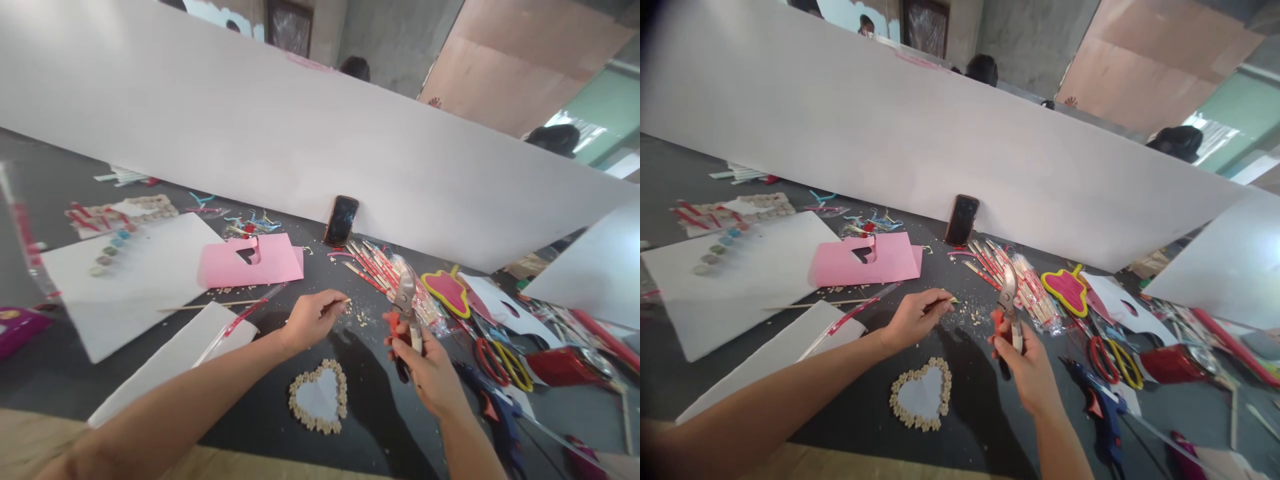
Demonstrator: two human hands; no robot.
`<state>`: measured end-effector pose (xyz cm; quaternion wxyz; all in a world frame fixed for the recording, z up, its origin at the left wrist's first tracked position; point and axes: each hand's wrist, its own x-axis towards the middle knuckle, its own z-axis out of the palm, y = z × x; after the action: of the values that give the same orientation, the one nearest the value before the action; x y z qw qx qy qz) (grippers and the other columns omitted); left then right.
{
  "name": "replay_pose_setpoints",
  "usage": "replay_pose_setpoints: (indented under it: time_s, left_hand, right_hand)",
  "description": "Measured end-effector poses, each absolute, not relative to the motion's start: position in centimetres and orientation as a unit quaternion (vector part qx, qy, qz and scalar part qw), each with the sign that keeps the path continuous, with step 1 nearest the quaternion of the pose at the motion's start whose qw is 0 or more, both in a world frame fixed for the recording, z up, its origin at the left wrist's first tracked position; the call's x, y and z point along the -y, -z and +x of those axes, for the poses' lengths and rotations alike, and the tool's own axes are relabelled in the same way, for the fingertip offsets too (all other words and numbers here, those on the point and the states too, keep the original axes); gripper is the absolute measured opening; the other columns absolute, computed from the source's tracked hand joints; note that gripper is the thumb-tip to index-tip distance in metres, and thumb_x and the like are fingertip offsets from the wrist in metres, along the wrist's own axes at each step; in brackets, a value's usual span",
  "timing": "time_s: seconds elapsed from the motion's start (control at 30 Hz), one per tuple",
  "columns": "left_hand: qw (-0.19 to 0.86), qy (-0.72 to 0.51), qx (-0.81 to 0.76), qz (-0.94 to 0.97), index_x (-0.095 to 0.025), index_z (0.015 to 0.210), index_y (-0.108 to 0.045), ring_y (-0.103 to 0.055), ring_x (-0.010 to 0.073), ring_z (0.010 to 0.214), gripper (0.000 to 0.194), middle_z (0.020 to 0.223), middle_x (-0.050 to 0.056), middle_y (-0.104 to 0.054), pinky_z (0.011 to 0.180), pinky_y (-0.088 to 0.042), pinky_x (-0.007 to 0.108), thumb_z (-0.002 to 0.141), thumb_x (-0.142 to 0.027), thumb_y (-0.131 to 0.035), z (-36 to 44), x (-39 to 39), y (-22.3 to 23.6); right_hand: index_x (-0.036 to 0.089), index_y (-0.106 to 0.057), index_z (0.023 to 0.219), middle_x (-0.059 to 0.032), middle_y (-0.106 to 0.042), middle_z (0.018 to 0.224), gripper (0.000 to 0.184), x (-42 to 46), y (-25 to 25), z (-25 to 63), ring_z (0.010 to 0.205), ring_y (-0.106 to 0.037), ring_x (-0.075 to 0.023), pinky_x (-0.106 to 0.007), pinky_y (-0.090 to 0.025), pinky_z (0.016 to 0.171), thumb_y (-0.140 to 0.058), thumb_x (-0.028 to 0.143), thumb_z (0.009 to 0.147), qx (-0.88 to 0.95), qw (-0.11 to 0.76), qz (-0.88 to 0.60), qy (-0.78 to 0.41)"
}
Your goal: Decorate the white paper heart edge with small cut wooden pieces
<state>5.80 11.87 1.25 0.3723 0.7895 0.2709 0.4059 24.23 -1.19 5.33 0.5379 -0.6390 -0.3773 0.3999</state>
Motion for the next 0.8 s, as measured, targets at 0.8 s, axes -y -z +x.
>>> replay_pose_setpoints:
  time_s: [0.8]
  left_hand:
    - [0.589, -0.383, -0.296, 0.647, -0.012, 0.086, -0.062, -0.05, 0.0058, 0.045, 0.031, 0.073, 0.004, -0.067, 0.046, -0.041, 0.018, 0.085, -0.042, -0.054, 5.9, -10.8, -3.0]
  right_hand:
    - [0.017, -0.053, 0.109, -0.0172, -0.018, 0.149, 0.042, 2.3, -1.2, 23.8, 0.106, -0.053, -0.0253, -0.041, -0.048, 0.082, -0.038, 0.001, 0.073, 0.694, 0.178, -0.697, 0.045]
